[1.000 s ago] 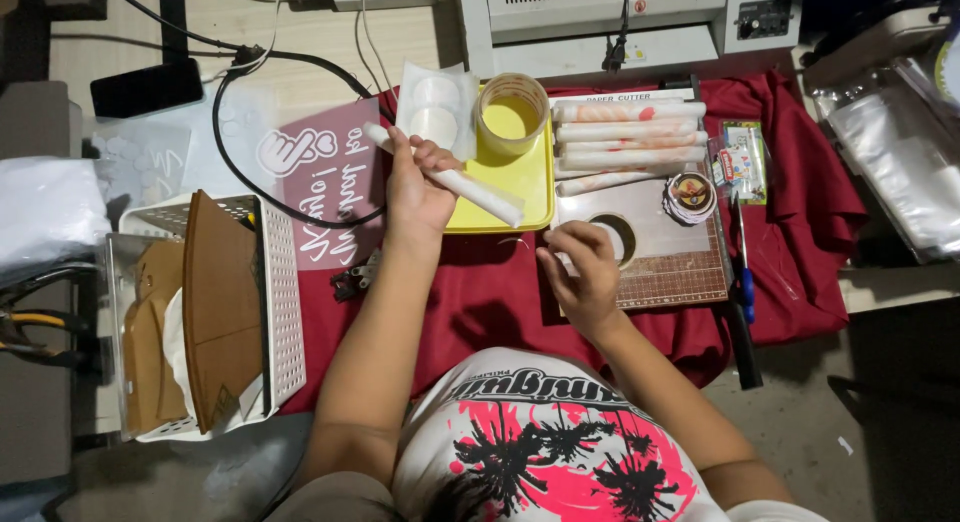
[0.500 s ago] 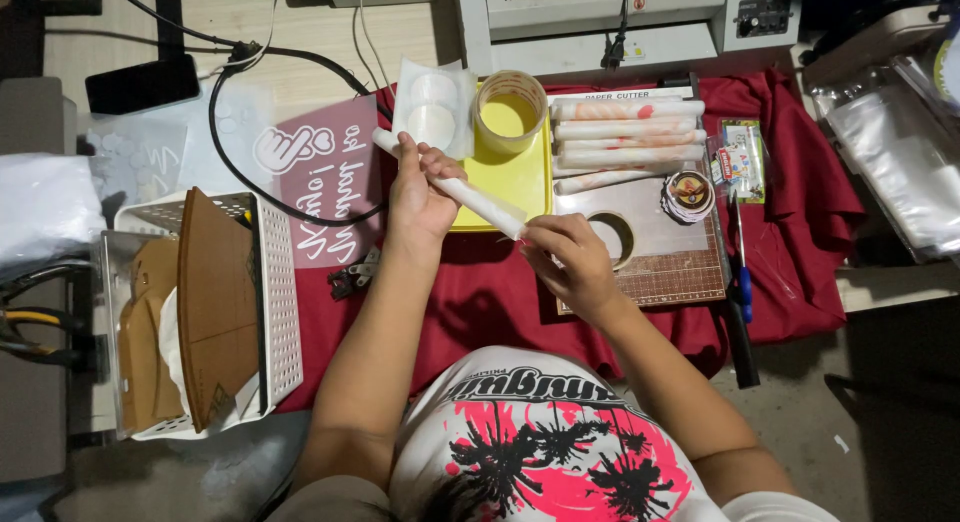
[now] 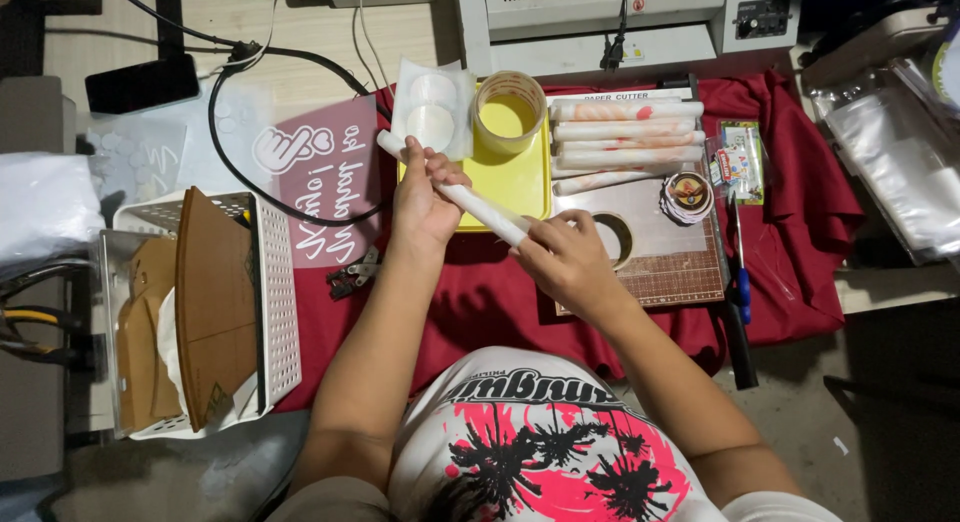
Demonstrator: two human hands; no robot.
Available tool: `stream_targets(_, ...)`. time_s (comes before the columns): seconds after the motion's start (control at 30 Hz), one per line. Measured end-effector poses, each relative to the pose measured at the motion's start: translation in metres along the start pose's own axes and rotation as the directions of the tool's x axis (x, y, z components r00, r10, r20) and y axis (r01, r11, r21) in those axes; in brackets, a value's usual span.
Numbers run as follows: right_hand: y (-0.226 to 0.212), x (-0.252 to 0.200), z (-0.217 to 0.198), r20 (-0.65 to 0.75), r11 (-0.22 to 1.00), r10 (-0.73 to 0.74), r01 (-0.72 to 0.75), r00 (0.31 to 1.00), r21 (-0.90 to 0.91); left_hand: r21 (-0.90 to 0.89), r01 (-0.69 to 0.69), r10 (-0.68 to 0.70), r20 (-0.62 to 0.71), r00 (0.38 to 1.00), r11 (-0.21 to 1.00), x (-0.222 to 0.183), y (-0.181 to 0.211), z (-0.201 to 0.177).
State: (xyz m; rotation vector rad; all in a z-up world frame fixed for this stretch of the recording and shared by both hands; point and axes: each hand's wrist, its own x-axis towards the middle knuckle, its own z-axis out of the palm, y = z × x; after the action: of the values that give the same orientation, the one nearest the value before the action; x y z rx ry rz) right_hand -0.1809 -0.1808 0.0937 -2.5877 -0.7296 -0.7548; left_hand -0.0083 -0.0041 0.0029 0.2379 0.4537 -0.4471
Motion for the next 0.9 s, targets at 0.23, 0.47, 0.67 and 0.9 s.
stream_targets(0.23,-0.009,-0.005,0.007,0.046,0.993,0.100,-0.097,0.994,-0.064,0.092,-0.188,0.174,0.136,0.975,0.978,-0.029,0.006,0.024)
stream_targets(0.47,-0.029,-0.010,0.012,0.098,0.931,0.249,-0.266,0.963,0.248,0.234,-0.333,0.278,0.238,0.931,0.913,-0.033,0.007,0.027)
stream_targets(0.67,-0.034,-0.008,0.009,-0.051,0.937,0.086,-0.098,0.995,-0.335,0.313,-0.333,0.291,0.174,0.941,0.890,-0.031,0.006,0.024)
stream_targets(0.9,-0.046,-0.007,0.016,0.052,0.940,0.317,-0.321,0.947,0.119,0.269,-0.381,0.289,0.326,0.900,0.885,-0.048,0.009,0.040)
